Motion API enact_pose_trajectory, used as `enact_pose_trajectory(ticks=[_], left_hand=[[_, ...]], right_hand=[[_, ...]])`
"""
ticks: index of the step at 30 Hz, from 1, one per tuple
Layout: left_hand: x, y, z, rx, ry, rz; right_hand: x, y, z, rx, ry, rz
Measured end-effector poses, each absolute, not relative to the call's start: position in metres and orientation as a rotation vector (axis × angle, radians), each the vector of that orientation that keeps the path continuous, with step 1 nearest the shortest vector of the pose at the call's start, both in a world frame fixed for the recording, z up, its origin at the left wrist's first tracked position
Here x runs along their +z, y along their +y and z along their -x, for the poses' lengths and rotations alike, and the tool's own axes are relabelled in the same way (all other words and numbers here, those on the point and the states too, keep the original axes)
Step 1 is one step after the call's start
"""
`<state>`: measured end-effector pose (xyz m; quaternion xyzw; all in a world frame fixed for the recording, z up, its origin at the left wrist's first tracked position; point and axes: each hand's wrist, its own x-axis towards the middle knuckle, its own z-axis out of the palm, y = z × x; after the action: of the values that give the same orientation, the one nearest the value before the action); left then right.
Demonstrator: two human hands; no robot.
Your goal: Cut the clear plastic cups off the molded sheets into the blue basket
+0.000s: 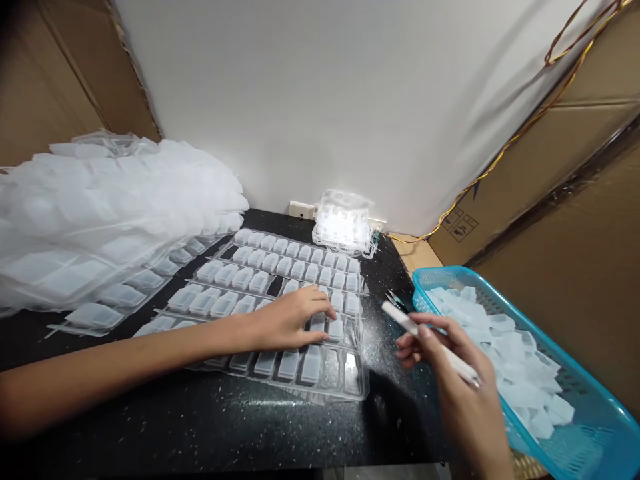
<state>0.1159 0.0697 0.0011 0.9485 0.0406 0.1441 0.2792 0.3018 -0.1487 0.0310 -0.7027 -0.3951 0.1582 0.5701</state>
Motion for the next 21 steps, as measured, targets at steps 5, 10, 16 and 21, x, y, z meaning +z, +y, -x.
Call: enact_pose_trajectory(ticks=[5, 10, 16, 21], left_hand=[[-0.002, 0.070, -0.117, 0.428, 0.088, -2.565], [0.001, 0.068, -0.118, 0.506, 0.043, -2.662], [0.008, 0.064, -0.122, 0.513, -0.073, -2.801], [0.013, 0.059, -0.129, 0.448, -0.197, -2.967]], right_hand=[[0.004, -0.152, -0.289, 0.825, -0.812, 1.537], [-0.006, -0.141, -0.285, 0.922, -0.813, 1.526], [-0.004, -0.132, -0.286, 0.925, -0.815, 1.538], [0.006, -0.129, -0.285, 0.903, -0.849, 1.626]])
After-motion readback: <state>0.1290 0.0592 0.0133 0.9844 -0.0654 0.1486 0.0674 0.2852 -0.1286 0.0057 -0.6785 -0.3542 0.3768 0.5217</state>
